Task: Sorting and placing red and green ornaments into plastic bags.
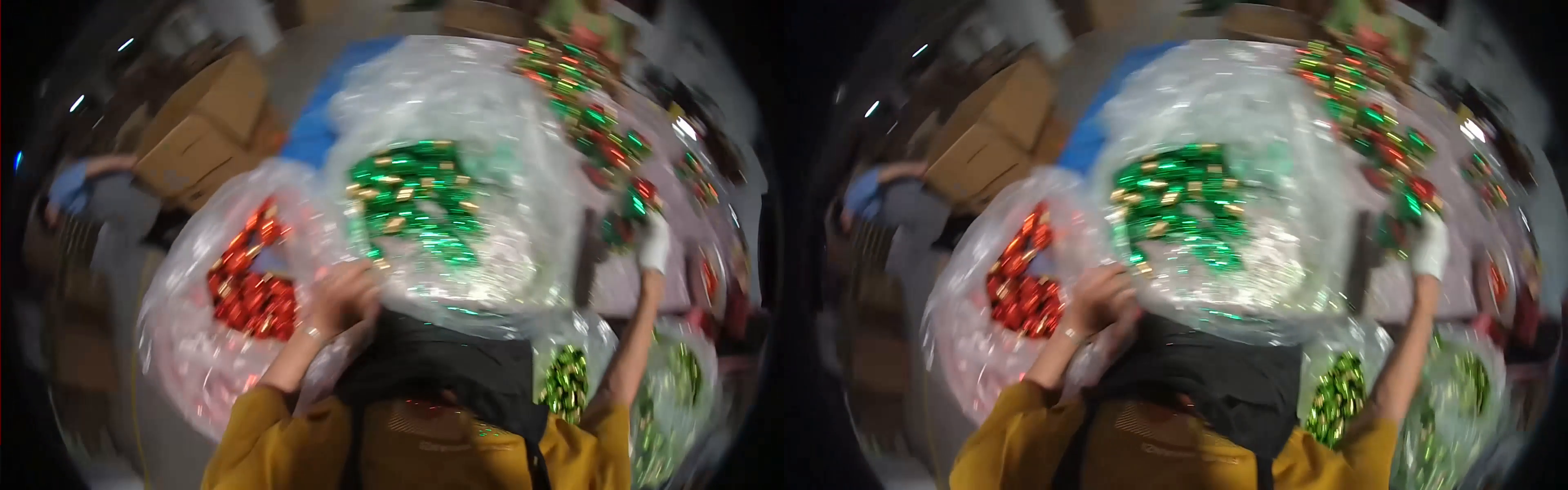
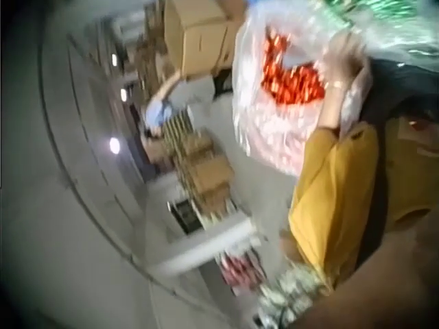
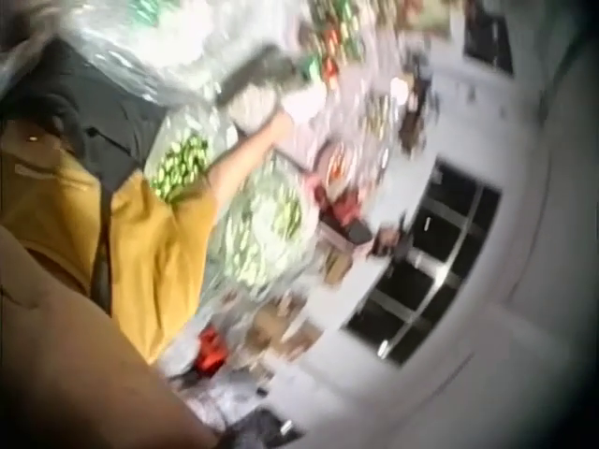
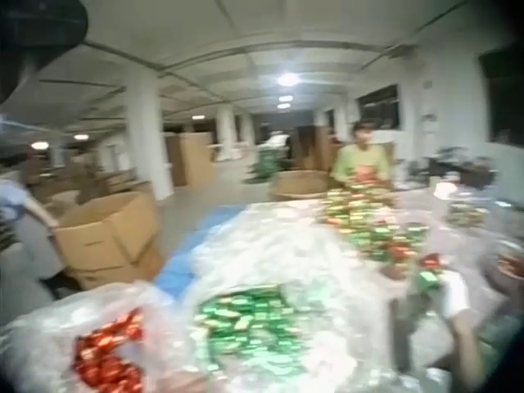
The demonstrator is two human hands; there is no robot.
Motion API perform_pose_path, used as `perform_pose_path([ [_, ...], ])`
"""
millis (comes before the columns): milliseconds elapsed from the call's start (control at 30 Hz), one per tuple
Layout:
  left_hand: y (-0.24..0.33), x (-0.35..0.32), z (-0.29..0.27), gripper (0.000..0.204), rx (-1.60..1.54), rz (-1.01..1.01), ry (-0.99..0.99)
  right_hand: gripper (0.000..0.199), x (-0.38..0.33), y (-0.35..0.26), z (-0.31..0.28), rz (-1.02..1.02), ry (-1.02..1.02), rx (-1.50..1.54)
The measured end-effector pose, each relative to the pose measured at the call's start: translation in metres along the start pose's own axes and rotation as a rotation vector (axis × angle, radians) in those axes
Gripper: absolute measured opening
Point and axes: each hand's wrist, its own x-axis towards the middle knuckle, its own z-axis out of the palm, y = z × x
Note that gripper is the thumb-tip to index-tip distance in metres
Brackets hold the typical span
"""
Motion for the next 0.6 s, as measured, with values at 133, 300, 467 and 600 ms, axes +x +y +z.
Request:
perform_pose_path([
  [133,0.005,0.001,-0.011,0.013,0.089,0.145,0.017,0.017,0.020,0.049,0.081,-0.031,-0.047,0.137],
  [300,0.020,-0.012,-0.023,0.014,-0.050,-0.038,-0.092,0.018,0.072,0.015,0.159,-0.207,-0.019,0.001],
  [467,0.021,-0.010,-0.035,0.012,-0.070,-0.043,0.025,0.027,0.126,0.000,0.186,0.023,-0.094,0.487],
  [600,-0.012,-0.046,-0.046,0.011,0.286,0.046,0.205,0.041,0.092,-0.038,0.159,-0.199,0.211,0.092],
])
